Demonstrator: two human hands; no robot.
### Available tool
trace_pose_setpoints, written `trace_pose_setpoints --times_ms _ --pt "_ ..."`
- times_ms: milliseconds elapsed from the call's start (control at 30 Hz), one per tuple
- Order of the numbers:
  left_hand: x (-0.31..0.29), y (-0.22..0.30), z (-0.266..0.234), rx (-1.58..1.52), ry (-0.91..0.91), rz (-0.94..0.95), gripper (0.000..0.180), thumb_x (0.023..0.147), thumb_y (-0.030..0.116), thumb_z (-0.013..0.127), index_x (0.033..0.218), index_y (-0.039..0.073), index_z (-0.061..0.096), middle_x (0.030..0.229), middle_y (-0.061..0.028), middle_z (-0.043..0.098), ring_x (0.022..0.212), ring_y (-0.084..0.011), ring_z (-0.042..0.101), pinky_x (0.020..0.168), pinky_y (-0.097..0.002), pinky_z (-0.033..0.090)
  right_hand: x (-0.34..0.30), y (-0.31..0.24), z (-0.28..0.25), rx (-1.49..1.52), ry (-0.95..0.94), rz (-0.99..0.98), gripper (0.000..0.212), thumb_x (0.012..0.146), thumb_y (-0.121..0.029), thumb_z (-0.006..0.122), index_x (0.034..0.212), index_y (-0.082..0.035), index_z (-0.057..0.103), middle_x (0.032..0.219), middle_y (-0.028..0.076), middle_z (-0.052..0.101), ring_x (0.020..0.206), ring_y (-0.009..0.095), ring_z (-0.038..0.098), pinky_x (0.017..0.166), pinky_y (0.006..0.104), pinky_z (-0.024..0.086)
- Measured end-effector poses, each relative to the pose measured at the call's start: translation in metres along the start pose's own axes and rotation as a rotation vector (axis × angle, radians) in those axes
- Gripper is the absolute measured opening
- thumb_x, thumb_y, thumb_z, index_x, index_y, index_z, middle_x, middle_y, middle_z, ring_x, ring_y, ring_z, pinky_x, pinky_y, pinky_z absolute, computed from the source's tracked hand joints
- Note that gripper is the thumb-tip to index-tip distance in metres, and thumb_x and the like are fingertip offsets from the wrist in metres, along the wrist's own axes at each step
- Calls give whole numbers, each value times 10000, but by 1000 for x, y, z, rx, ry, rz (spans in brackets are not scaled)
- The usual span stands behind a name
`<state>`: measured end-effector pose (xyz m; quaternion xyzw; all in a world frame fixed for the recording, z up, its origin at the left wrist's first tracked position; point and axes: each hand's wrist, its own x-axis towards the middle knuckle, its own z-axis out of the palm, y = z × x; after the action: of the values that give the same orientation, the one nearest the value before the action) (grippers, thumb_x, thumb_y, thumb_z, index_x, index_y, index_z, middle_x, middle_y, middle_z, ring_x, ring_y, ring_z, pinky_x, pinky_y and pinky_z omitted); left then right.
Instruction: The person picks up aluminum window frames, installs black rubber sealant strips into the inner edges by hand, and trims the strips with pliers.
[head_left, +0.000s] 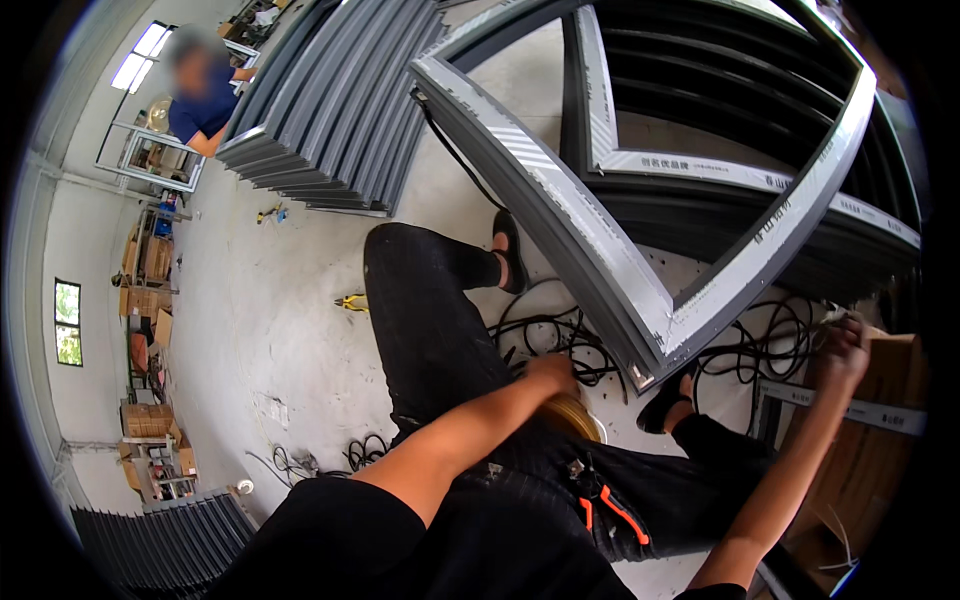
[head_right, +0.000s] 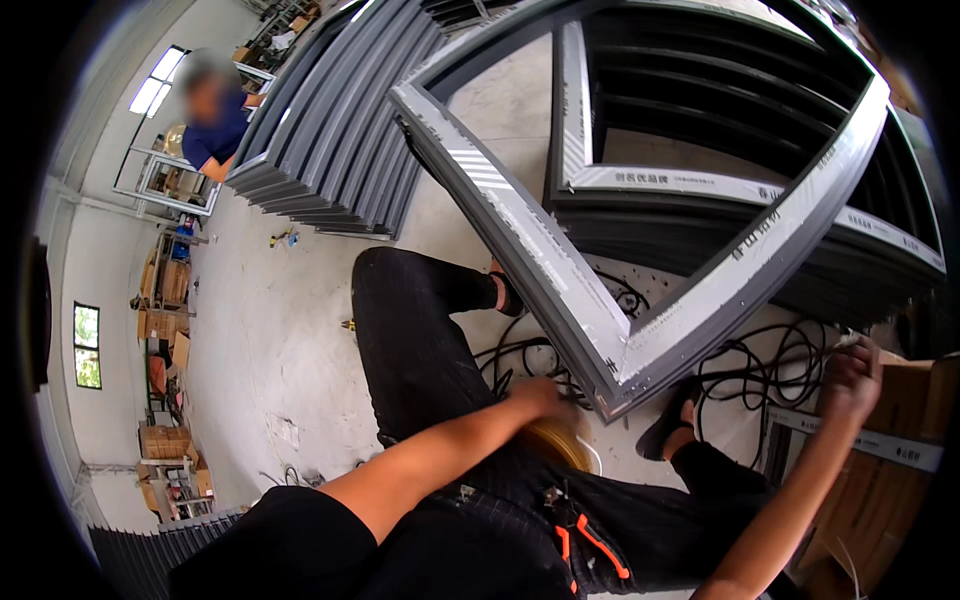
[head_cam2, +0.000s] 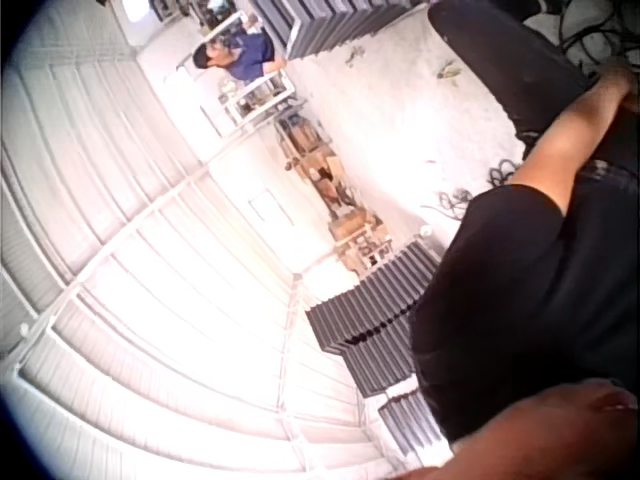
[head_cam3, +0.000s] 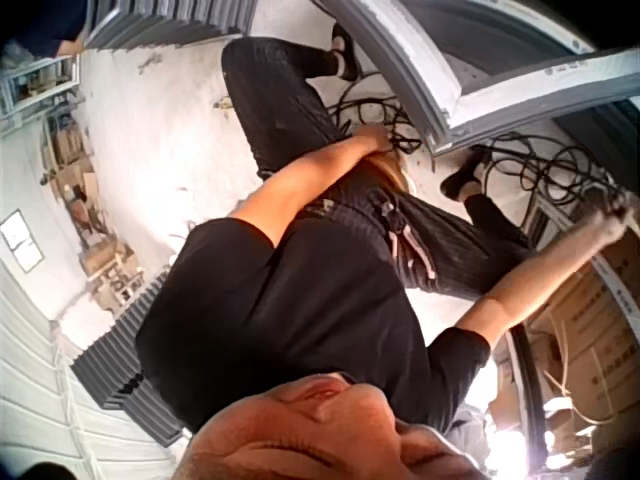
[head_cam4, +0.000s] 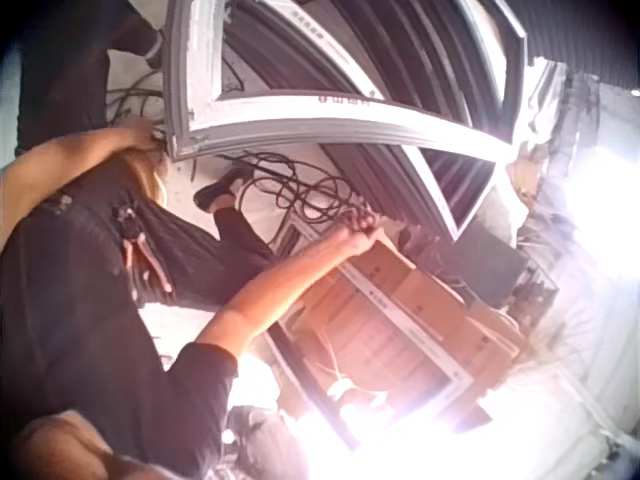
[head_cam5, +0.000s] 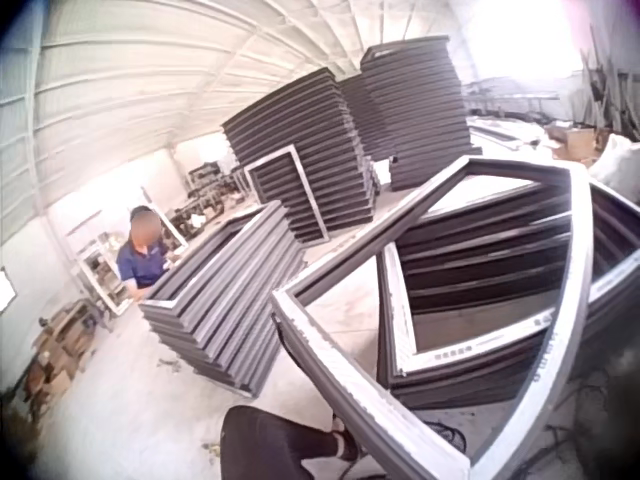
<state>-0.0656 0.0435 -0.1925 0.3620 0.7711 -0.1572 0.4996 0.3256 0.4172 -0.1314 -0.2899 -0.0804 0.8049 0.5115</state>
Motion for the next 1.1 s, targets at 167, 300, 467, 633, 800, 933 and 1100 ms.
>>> trace_pose_setpoints --times_ms 167,300,467,633,800,933,1100 --pt "53 -8 24 -7 298 163 367 806 365 644 1001 59 698 1062 -145 666 977 -335 635 784 -437 516 -27 -146 -93 298 -301 -329 198 892 -208 472 741 -89 425 637 -28 344 515 94 325 447 216 289" --pt "24 50 4 -270 513 401 235 867 219 574 955 30 682 986 -154 668 900 -361 630 768 -438 508 -15 36 23 -186 323 -140 319 948 -281 564 1081 7 525 847 47 518 634 113 480 527 217 431" --pt "-17 167 7 -824 845 909 259 945 193 517 1075 -23 579 921 -212 620 859 -358 601 800 -422 456 -65 167 47 -1383 -306 595 617 751 -102 694 1301 51 461 850 94 643 757 225 633 706 305 528" --pt "-69 223 -16 -633 751 1124 167 768 64 623 918 45 552 827 -156 555 848 -348 579 741 -441 442 -104 214 32 -1879 -677 579 440 831 -168 637 1187 64 520 877 122 659 796 259 649 736 334 535" --pt "-69 180 -37 -512 835 1206 460 809 219 696 1180 29 500 1039 -138 592 913 -313 599 779 -415 464 -86 219 47 -1713 -418 629 335 910 -233 559 1072 58 596 866 146 664 751 245 654 665 327 543" --pt "-2 77 -5 -410 571 899 532 857 374 663 1220 6 535 1081 -181 586 963 -307 581 849 -374 466 -61 167 79 -915 15 404 483 925 -426 555 903 48 650 748 178 657 614 144 591 530 243 450" --pt "23 1 5 186 182 383 524 871 484 536 1225 100 585 1228 -140 593 1153 -331 537 926 -397 452 -28 -4 41 -256 74 -349 408 995 -336 448 974 38 608 823 121 648 710 139 584 613 239 483"
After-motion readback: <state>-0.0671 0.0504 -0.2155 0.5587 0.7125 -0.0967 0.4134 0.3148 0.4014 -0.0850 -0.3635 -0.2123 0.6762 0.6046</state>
